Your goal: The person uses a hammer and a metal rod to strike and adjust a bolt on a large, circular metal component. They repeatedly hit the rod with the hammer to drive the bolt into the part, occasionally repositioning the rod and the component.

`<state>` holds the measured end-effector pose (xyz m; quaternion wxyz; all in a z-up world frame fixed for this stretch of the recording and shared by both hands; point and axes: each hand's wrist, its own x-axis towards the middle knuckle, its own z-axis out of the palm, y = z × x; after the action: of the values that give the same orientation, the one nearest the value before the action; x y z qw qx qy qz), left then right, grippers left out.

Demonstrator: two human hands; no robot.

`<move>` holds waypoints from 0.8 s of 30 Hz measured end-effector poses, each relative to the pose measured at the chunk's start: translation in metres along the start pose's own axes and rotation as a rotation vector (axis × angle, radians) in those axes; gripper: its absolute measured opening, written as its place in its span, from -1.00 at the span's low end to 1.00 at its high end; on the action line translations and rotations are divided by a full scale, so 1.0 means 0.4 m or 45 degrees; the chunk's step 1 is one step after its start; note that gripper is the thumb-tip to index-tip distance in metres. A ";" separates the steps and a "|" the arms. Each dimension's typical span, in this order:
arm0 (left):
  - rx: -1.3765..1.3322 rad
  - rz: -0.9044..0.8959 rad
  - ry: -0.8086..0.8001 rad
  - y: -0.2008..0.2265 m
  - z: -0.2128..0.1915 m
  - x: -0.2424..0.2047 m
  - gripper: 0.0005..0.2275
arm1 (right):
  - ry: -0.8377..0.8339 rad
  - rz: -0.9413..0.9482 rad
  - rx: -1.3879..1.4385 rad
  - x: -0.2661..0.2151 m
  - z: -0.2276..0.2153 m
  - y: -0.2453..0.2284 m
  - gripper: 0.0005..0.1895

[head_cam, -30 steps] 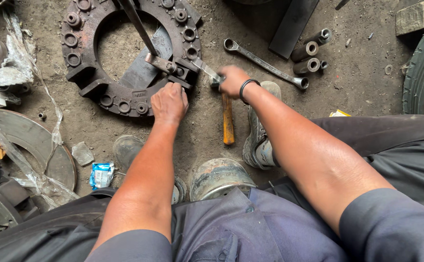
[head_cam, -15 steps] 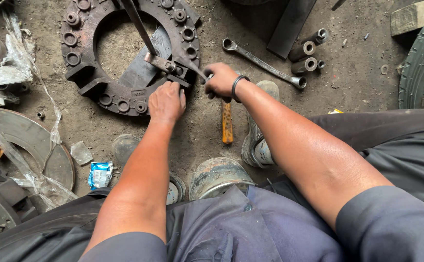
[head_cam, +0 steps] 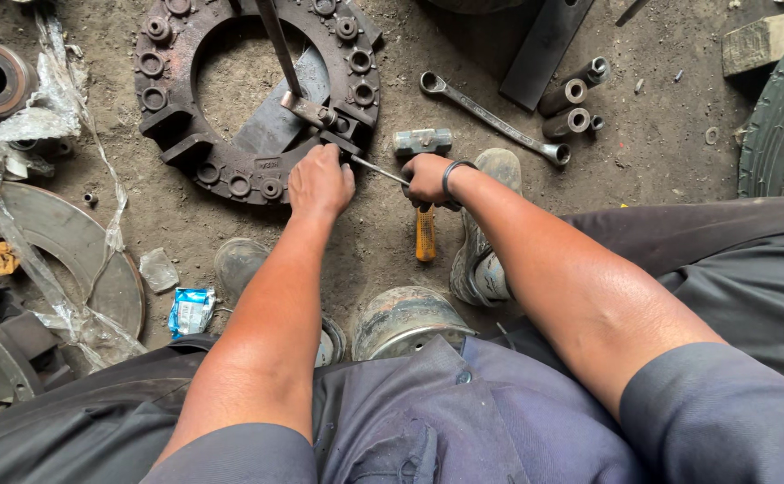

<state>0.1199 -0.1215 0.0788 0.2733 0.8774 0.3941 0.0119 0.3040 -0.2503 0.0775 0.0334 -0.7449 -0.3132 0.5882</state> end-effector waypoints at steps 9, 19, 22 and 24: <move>-0.348 -0.390 -0.102 -0.015 0.030 0.043 -0.72 | 0.082 -0.082 -0.471 0.057 0.041 0.027 -0.72; -0.464 -0.541 -0.090 -0.001 0.045 0.043 -0.73 | 0.022 -0.049 -0.511 0.078 0.046 0.017 -0.68; -0.421 -0.529 -0.058 0.015 0.037 0.043 -0.74 | 0.002 -0.018 -0.475 0.065 0.046 -0.001 -0.67; -0.491 -0.541 -0.080 0.024 0.035 0.044 -0.78 | 0.009 -0.014 -0.476 0.061 0.042 -0.009 -0.68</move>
<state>0.1419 -0.1210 0.0684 0.4436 0.7069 0.5509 0.0021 0.2902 -0.2404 0.0529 -0.1013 -0.7385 -0.4209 0.5169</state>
